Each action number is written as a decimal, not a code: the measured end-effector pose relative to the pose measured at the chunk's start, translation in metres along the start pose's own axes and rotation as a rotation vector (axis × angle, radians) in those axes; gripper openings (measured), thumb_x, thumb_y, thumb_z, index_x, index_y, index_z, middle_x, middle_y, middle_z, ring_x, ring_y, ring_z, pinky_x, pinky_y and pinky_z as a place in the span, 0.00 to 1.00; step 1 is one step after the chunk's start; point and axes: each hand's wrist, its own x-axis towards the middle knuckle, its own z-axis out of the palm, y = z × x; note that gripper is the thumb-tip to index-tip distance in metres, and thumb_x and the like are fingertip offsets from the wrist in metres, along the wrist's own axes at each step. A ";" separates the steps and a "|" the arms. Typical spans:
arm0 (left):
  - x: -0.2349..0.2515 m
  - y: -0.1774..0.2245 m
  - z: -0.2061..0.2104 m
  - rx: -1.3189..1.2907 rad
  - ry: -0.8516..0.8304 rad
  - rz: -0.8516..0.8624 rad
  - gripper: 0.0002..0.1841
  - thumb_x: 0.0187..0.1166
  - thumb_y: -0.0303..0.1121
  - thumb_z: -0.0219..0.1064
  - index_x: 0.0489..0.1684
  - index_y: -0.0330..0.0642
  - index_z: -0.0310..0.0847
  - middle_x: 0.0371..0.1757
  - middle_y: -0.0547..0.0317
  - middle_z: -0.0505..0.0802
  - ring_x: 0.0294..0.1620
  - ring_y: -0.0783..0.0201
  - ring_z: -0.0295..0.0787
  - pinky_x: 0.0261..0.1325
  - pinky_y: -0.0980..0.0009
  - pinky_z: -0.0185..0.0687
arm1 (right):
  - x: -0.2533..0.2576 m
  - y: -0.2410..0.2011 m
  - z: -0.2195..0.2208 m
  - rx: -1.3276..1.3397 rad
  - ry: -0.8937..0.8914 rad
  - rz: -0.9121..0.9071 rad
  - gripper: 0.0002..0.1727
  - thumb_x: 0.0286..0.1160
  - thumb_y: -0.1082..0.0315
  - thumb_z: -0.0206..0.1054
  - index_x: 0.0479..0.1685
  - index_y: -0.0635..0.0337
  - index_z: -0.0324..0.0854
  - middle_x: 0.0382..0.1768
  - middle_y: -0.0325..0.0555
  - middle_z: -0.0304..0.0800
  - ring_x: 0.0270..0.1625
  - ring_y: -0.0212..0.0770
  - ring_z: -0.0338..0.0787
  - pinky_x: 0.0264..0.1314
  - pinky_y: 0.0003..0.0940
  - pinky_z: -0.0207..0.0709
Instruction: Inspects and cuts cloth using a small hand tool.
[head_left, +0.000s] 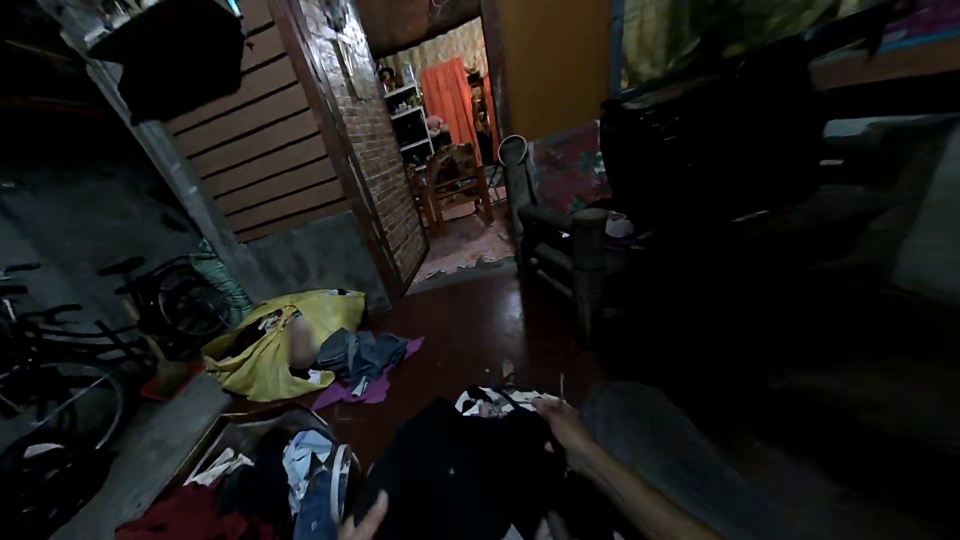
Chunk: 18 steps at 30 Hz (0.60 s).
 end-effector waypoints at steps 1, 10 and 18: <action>0.003 0.015 0.004 0.035 0.030 0.058 0.30 0.90 0.49 0.57 0.82 0.37 0.64 0.64 0.48 0.91 0.63 0.58 0.90 0.68 0.51 0.86 | -0.002 -0.023 -0.005 -0.011 -0.027 -0.059 0.18 0.90 0.62 0.59 0.68 0.61 0.79 0.57 0.58 0.86 0.46 0.49 0.88 0.41 0.47 0.83; 0.038 0.187 0.037 0.061 -0.091 0.556 0.39 0.65 0.31 0.80 0.79 0.34 0.65 0.58 0.40 0.92 0.56 0.49 0.93 0.59 0.50 0.92 | -0.023 -0.169 -0.027 -0.424 -0.297 -0.457 0.19 0.91 0.54 0.57 0.59 0.58 0.86 0.37 0.51 0.90 0.27 0.42 0.87 0.32 0.40 0.85; -0.011 0.324 0.088 0.142 -0.146 0.545 0.11 0.82 0.34 0.66 0.58 0.47 0.82 0.37 0.56 0.95 0.30 0.68 0.92 0.30 0.70 0.90 | -0.047 -0.184 -0.039 -0.570 -0.195 -0.663 0.18 0.74 0.51 0.74 0.48 0.57 0.88 0.34 0.46 0.90 0.37 0.42 0.89 0.45 0.48 0.84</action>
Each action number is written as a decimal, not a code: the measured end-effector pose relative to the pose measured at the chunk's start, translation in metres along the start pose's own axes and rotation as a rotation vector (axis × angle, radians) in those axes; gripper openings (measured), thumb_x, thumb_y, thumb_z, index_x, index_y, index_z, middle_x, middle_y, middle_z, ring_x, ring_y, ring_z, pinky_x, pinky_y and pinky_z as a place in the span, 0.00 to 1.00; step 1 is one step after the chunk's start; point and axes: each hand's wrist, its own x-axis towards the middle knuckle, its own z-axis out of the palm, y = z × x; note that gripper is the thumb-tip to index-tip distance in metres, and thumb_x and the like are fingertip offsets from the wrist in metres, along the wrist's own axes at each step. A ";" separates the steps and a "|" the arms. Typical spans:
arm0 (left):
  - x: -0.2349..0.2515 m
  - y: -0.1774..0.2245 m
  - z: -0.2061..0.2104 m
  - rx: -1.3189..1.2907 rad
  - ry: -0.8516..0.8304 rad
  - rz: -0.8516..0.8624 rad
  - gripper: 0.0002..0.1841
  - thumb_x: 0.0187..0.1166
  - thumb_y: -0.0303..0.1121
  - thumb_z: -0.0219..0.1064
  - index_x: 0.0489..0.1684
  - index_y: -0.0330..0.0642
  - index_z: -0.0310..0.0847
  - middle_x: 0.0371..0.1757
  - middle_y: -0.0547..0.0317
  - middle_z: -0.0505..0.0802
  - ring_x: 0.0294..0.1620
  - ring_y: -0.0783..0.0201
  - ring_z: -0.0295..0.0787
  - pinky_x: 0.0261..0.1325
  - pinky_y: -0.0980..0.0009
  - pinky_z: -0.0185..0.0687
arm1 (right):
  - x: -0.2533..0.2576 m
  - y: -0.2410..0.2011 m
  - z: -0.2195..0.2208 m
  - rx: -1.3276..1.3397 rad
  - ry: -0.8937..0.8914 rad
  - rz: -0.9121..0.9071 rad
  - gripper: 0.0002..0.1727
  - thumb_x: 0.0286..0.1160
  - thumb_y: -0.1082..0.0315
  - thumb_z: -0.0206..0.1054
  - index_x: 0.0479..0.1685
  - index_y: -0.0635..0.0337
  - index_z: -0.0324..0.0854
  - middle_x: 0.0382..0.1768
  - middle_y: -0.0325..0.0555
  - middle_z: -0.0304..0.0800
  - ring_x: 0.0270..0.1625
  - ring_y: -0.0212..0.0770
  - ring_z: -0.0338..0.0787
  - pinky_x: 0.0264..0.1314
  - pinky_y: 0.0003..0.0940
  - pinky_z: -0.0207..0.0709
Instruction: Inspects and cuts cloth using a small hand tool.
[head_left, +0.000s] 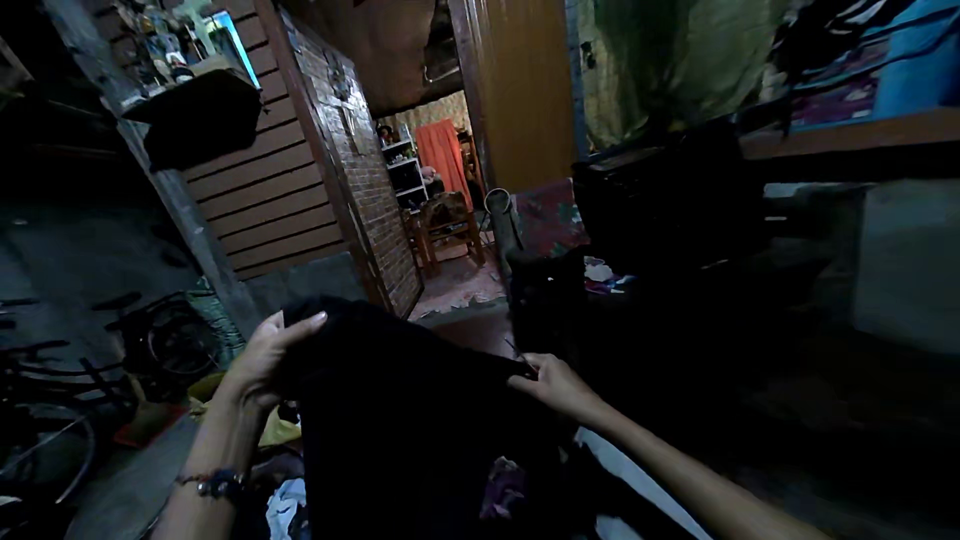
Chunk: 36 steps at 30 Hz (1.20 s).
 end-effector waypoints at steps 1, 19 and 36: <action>0.005 0.008 0.000 0.006 0.021 -0.027 0.10 0.83 0.36 0.65 0.56 0.47 0.82 0.36 0.58 0.94 0.29 0.69 0.91 0.28 0.71 0.88 | 0.001 -0.011 -0.005 -0.019 0.055 -0.009 0.12 0.76 0.59 0.72 0.48 0.59 0.88 0.34 0.49 0.90 0.36 0.45 0.89 0.44 0.51 0.84; 0.113 0.011 0.018 0.254 0.246 -0.040 0.20 0.87 0.39 0.63 0.73 0.40 0.74 0.53 0.49 0.89 0.47 0.60 0.88 0.51 0.58 0.85 | 0.054 -0.119 -0.131 -0.291 0.321 -0.012 0.14 0.88 0.65 0.59 0.50 0.67 0.85 0.46 0.67 0.88 0.53 0.67 0.87 0.53 0.71 0.74; 0.131 -0.044 0.038 0.474 0.109 -0.010 0.20 0.91 0.40 0.58 0.76 0.42 0.74 0.63 0.41 0.87 0.58 0.50 0.85 0.60 0.46 0.79 | 0.074 -0.075 -0.143 -0.335 0.316 -0.018 0.18 0.91 0.65 0.55 0.66 0.70 0.80 0.61 0.73 0.84 0.66 0.71 0.84 0.68 0.71 0.72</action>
